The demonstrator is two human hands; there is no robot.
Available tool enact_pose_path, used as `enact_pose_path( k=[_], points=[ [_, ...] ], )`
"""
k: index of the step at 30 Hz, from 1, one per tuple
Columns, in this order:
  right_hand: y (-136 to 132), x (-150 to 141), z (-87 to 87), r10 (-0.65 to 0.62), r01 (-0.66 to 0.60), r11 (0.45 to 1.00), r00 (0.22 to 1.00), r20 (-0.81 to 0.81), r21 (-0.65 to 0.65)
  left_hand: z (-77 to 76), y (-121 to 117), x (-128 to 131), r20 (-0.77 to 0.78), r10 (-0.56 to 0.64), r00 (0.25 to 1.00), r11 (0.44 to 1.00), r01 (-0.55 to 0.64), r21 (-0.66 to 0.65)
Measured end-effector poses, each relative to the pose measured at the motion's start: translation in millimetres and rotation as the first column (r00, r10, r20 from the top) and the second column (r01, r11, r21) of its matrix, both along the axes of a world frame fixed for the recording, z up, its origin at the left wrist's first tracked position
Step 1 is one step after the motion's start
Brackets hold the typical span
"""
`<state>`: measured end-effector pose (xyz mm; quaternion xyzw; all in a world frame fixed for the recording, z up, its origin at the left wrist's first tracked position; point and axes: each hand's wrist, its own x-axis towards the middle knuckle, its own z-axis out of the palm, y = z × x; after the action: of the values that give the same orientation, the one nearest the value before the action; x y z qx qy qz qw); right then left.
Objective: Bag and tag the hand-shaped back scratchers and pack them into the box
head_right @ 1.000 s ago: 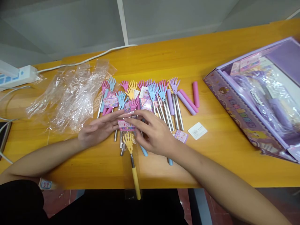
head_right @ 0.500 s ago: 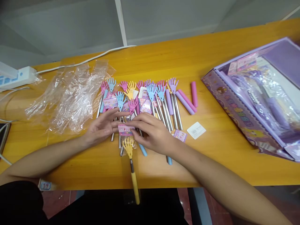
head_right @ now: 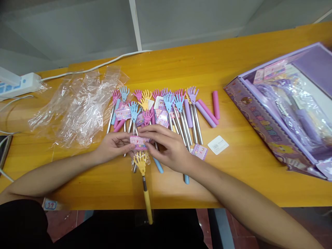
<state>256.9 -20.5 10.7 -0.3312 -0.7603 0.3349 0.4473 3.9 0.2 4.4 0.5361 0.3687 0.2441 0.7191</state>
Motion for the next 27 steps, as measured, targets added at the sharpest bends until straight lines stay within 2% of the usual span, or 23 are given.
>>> enact_pose_path(
  k=[4, 9, 17, 27],
  points=[
    [0.9, 1.6, 2.7, 0.039, -0.039, 0.998, 0.999, -0.001, -0.038, 0.1, -0.3, -1.6, -0.053, -0.006, 0.999, 0.998, 0.009, 0.065],
    [4.0, 1.9, 4.9, 0.090, -0.091, 0.990, 0.996, 0.021, 0.104, 4.2, 1.9, -1.3, -0.094, 0.047, 0.994, 0.997, -0.041, 0.065],
    [3.6, 3.2, 2.1, 0.074, -0.106, 0.958, 0.989, 0.128, 0.266, 5.6, 2.5, -1.0, -0.063, 0.086, 0.994, 0.996, -0.086, 0.008],
    [2.7, 4.4, 8.1, 0.058, -0.116, 0.940, 0.981, 0.183, 0.320, 5.1, 1.9, -3.4, -0.050, 0.123, 0.991, 0.992, -0.122, 0.034]
  ],
)
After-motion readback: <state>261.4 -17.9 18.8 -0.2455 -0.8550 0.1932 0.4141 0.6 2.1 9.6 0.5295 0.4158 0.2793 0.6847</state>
